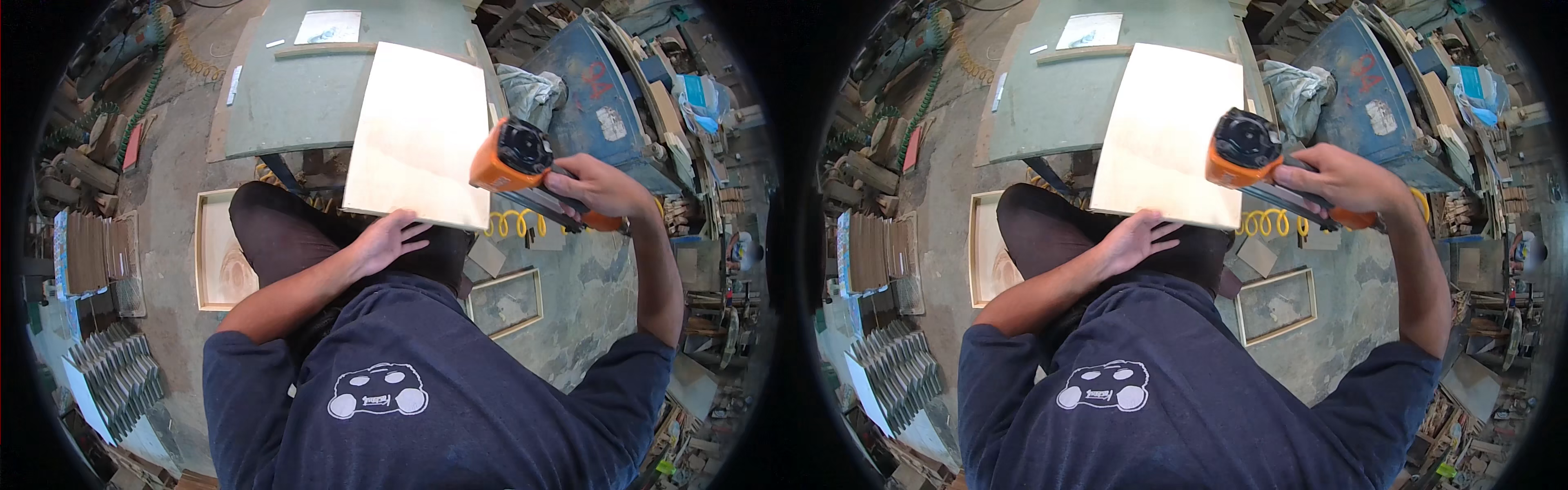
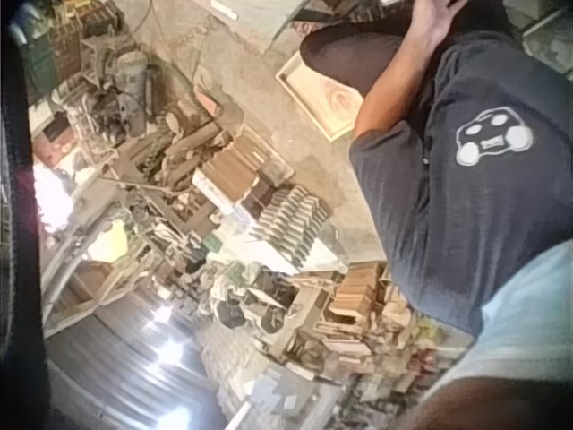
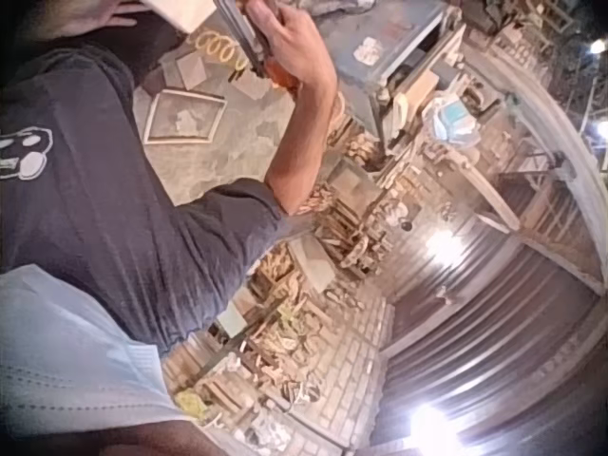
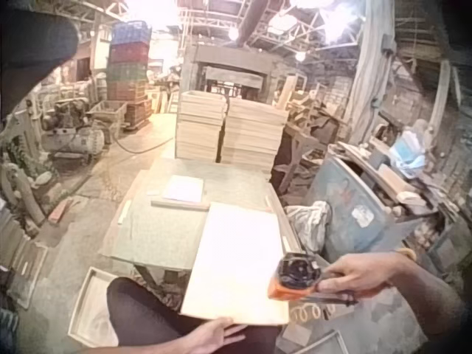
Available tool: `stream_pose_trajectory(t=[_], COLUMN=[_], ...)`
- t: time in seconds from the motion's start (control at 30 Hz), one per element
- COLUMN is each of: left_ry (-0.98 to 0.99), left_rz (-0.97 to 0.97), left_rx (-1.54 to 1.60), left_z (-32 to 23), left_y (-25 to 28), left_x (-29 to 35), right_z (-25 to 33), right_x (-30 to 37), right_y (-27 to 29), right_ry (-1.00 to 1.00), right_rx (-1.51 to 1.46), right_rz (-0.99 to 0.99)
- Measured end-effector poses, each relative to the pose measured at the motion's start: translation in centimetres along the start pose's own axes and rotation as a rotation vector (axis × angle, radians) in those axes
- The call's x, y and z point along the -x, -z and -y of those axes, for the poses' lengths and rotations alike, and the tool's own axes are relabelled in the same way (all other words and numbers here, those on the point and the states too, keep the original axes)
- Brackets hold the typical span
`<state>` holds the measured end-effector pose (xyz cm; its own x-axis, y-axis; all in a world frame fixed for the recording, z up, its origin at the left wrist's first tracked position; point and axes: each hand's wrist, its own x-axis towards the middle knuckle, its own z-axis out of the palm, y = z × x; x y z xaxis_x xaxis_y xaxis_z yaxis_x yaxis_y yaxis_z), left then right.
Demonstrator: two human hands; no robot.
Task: The recorder sands a small plywood panel with sandpaper and then nails it onto a wooden frame using a pneumatic nail gun.
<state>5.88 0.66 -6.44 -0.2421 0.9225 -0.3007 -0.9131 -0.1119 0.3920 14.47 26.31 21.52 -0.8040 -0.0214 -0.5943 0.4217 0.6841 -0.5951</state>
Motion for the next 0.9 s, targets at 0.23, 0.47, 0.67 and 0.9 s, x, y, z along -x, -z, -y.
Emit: stream_pose_trajectory(t=[0.23,0.47,0.67,0.9], left_ry=[-0.462,-0.801,-0.704,-0.754], left_rz=[-0.45,-0.784,-0.579,-0.595], left_rx=[-0.001,-0.345,-0.661,-0.688], left_z=[-5.9,-12.1,-18.7,-23.5], left_y=[4.4,7.8,7.0,8.4], left_x=[9.6,12.8,6.4,-6.0], right_z=[-2.2,-3.0,-2.0,-1.0], right_x=[2.0,1.6,1.8,2.1], right_y=[-0.9,-0.7,-0.5,0.0], right_ry=[-0.024,0.011,0.032,0.024], right_rx=[-0.145,-0.104,-0.139,-0.067], right_rz=[-0.055,-0.112,-0.164,-0.212])
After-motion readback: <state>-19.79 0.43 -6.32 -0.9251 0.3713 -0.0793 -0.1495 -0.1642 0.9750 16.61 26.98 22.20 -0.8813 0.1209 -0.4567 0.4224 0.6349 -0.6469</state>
